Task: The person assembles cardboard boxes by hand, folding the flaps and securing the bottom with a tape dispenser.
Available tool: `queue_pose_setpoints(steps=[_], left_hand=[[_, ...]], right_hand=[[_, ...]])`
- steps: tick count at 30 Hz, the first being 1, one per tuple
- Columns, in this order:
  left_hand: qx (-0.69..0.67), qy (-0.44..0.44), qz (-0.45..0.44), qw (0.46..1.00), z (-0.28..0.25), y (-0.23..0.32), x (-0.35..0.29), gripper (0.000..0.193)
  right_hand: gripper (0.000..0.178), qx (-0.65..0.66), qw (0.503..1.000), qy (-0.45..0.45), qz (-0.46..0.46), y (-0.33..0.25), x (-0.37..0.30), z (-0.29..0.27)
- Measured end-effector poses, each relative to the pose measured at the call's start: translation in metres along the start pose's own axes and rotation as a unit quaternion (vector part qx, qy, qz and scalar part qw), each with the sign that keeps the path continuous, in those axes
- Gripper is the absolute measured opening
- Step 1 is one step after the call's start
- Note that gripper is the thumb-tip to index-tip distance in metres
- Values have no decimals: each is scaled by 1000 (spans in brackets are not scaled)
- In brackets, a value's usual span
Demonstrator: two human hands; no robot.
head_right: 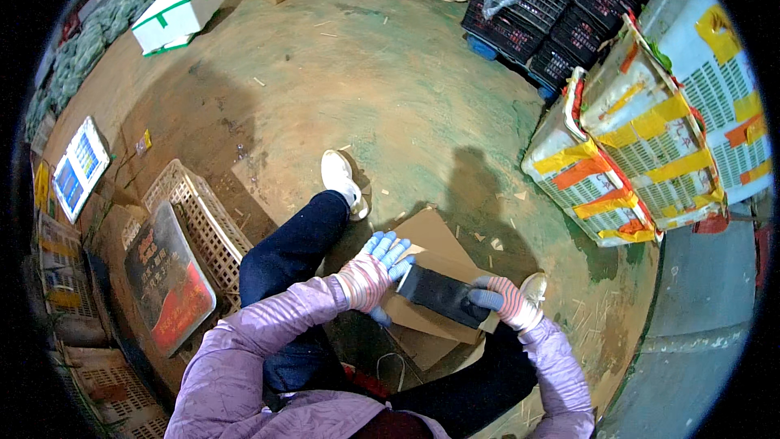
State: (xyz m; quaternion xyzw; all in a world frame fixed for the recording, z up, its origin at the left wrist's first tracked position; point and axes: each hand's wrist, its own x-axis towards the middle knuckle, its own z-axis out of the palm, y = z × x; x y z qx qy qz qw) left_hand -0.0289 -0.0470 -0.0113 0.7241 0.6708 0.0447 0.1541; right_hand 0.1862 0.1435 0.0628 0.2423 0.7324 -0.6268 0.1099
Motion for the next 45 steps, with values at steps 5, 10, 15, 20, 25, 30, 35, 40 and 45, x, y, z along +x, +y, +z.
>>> queue_pose_setpoints(steps=[5, 10, 15, 20, 25, 30, 35, 40, 45], left_hand=[[-7, -29, -21, 999, -15, 5, -1, 110], [20, -24, -12, 999, -6, 3, 4, 108], [51, -47, -15, 998, -13, 7, 6, 108], [58, -52, -15, 997, -16, 12, 12, 109], [89, -58, -6, 994, -17, 13, 8, 110], [124, -84, 102, 984, -20, 14, 12, 83], [145, -111, 108, 977, -22, 17, 18, 82], [156, -104, 96, 978, -24, 23, 20, 79], [137, -94, 87, 982, -18, 24, 15, 83]], right_hand=[[30, -80, 995, 49, 32, 29, -56, -55], [37, -189, 962, 125, 151, 56, -115, -100], [35, -244, 915, 216, 237, 71, -171, -138], [59, -365, 870, 168, 286, 118, -143, -136], [66, -432, 853, 94, 278, 112, -51, -91], [64, -341, 873, 89, 337, 127, 0, -76], [61, -344, 782, 322, 408, 182, -6, -49], [50, -291, 825, 311, 371, 232, 29, 5], [44, -35, 838, 505, 202, 184, 27, 0]])
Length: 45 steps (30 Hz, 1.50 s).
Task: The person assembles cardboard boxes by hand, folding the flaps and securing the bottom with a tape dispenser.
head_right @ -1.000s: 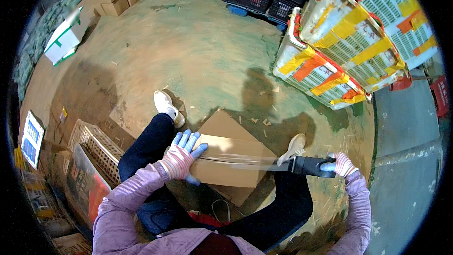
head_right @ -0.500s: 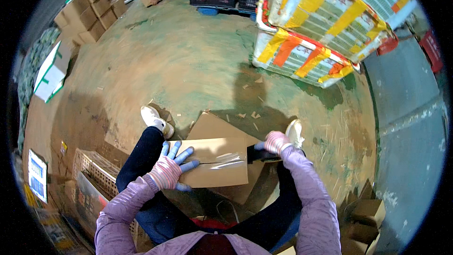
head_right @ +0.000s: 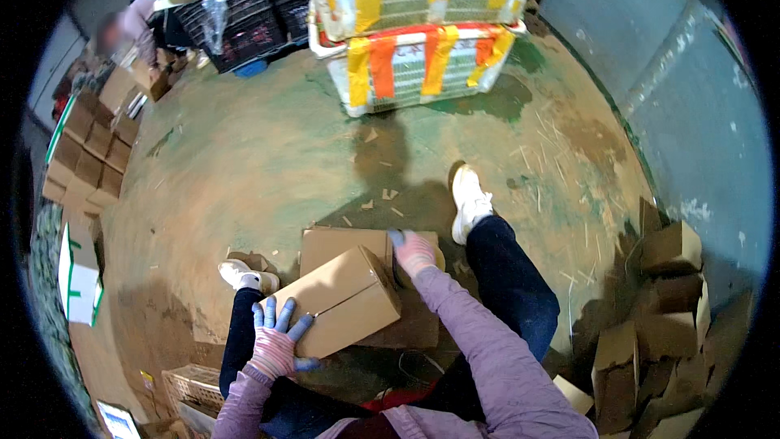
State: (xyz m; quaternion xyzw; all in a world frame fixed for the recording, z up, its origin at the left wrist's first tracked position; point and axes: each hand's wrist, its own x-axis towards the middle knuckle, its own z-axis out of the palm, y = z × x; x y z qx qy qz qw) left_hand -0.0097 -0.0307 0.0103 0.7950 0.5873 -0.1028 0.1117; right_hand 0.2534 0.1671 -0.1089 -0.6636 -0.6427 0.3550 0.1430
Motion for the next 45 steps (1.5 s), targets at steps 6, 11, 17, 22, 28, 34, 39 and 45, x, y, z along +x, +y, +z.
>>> queue_pose_setpoints(steps=[6, 11, 17, 22, 28, 34, 39, 45], left_hand=[[29, -13, -14, 999, 3, 44, 26, 94], [-61, 71, 10, 996, 8, 98, 82, 94], [-59, 81, 31, 995, 7, 83, 75, 85], [-79, 99, 53, 991, 20, 57, 59, 78], [-49, 393, -353, 848, 76, -17, -13, 75], [-801, 242, -278, 472, 58, -74, -45, 64], [-881, 296, -247, 275, 57, -70, -37, 74], [-935, -109, -41, 334, 53, 21, 10, 81]], right_hand=[[76, -120, 988, -41, -90, -66, -102, -6], [56, 41, 986, -146, -68, -31, -70, -1], [49, 317, 911, -259, 42, 10, -40, 52], [55, 212, 942, -243, 90, 95, -15, 148], [58, 453, 822, -312, 145, 57, -37, 150], [40, 568, 717, -389, 105, 65, -21, 82], [20, 659, 686, -304, -53, -22, -34, -24], [19, 757, 651, -46, -34, -31, -78, -183]])
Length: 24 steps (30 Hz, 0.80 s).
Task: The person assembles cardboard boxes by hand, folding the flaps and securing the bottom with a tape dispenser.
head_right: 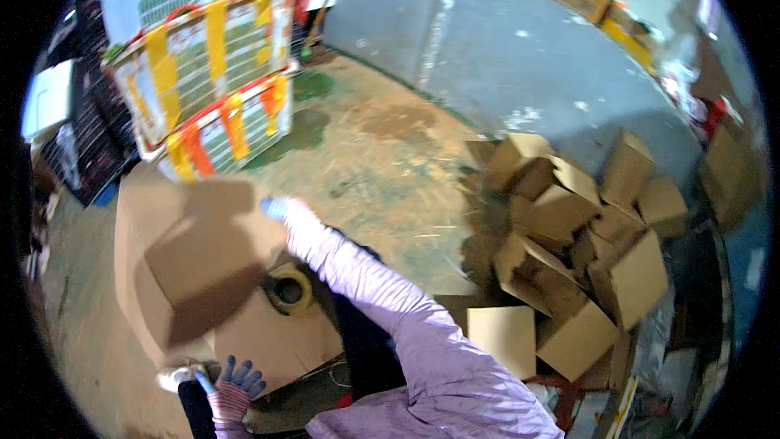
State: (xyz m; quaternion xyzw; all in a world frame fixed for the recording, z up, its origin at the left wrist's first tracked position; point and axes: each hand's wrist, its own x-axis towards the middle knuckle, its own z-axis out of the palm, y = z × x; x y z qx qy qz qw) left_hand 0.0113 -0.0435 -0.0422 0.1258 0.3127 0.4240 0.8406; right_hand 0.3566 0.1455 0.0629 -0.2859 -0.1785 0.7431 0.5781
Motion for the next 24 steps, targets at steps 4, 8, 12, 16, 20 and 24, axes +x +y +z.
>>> queue_pose_setpoints(steps=[4, 8, 12, 16, 20, 24], left_hand=[[58, 106, -85, 989, -70, -28, 40, 78], [112, 288, -11, 951, -122, -20, 55, 55], [227, 359, 21, 905, -155, -23, 59, 58], [156, 269, -10, 950, -170, -49, 79, 62], [463, 172, 170, 853, -322, -58, 73, 58], [538, 523, -171, 638, -256, -84, 63, 49]], right_hand=[[18, -81, 866, 187, -457, -158, -123, -21], [24, -203, 489, 360, -768, -228, -281, -4], [37, -290, 441, 382, -759, -173, -294, 6], [7, -530, 678, 262, -437, -77, -214, -15], [16, -559, 802, -40, -207, 45, -90, 15], [16, -519, 853, 39, 21, 135, -8, -64]])
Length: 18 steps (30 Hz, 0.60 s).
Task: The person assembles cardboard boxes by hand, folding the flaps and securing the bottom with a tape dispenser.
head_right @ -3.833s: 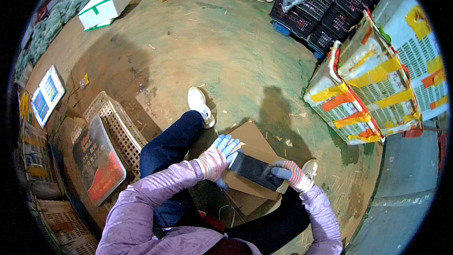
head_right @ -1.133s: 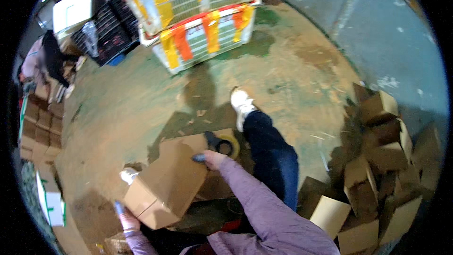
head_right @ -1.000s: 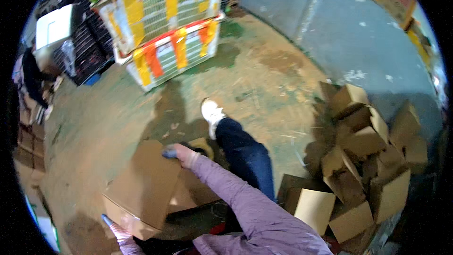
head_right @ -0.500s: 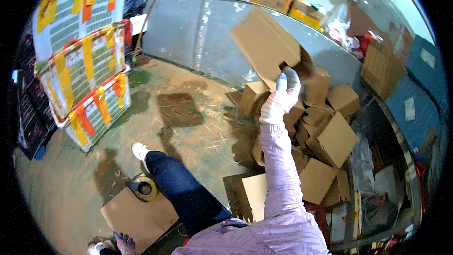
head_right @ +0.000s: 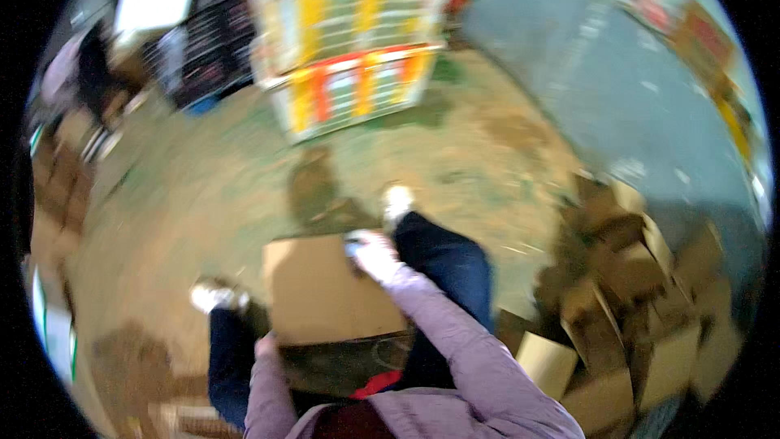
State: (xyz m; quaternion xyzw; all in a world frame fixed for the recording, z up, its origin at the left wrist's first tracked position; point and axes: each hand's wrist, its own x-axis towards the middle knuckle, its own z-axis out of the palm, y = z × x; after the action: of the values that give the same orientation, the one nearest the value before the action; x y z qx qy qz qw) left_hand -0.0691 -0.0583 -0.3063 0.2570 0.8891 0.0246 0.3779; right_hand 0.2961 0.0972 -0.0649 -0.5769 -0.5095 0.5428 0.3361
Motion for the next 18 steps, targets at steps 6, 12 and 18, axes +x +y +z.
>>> queue_pose_setpoints(steps=[6, 12, 18], left_hand=[[-153, 68, -90, 982, -37, -3, -34, 75], [-50, -31, -26, 998, -31, 17, -47, 57], [37, 30, -63, 997, -38, 41, -68, 59]], right_hand=[[65, -452, 874, 80, 159, 68, 7, 72], [72, -506, 840, -64, 187, 104, 44, 53], [68, -537, 820, -64, 185, 107, 44, 70]])
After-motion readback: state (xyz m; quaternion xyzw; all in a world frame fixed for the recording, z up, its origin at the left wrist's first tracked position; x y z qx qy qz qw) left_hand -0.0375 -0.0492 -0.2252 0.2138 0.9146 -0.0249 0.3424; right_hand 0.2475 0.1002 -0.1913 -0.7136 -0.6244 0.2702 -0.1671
